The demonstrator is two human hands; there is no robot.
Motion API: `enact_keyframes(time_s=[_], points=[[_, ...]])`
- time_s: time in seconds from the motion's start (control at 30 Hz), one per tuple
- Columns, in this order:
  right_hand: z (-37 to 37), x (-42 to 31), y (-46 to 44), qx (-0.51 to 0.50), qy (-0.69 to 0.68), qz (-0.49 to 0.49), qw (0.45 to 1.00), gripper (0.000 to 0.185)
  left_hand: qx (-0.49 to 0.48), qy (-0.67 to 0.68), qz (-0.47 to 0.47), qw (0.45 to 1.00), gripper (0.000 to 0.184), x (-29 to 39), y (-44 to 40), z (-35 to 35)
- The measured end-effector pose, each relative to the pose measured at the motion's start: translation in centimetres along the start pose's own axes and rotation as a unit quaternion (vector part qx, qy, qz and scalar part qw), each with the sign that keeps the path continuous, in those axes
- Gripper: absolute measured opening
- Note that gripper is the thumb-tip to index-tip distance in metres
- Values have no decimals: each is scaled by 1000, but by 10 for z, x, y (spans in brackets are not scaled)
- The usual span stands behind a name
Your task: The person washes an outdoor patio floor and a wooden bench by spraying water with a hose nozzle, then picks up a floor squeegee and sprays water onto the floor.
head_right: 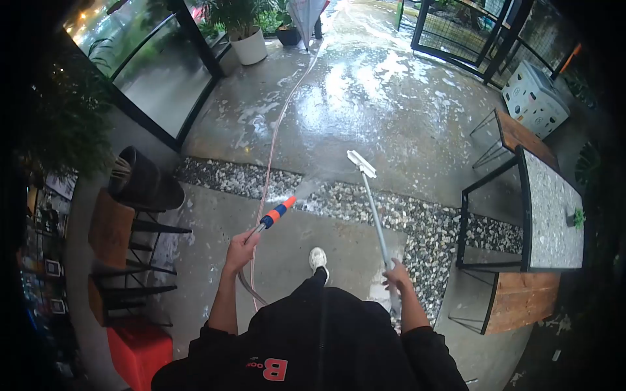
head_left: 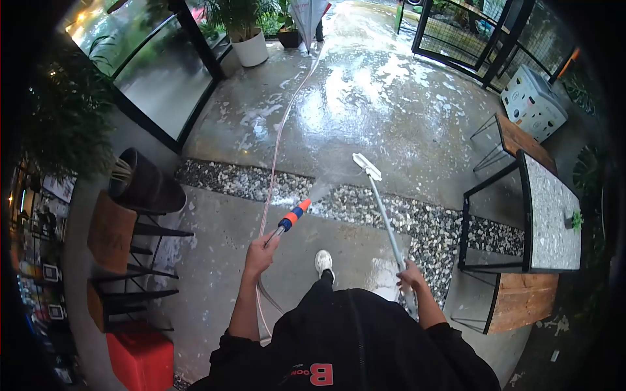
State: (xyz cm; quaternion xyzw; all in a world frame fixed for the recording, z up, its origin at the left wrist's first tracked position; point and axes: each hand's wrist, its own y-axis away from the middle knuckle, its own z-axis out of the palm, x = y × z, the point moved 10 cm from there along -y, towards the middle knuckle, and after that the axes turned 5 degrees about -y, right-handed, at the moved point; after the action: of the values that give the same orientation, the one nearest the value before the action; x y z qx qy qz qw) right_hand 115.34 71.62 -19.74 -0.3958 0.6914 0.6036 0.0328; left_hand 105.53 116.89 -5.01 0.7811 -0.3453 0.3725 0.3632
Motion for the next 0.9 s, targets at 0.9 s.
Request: enact_keyframes(time_s=[0.9], points=[[-141,-252,-178,125,344,-109,924,38,-74,-69,46,994,31,228,-533,171]])
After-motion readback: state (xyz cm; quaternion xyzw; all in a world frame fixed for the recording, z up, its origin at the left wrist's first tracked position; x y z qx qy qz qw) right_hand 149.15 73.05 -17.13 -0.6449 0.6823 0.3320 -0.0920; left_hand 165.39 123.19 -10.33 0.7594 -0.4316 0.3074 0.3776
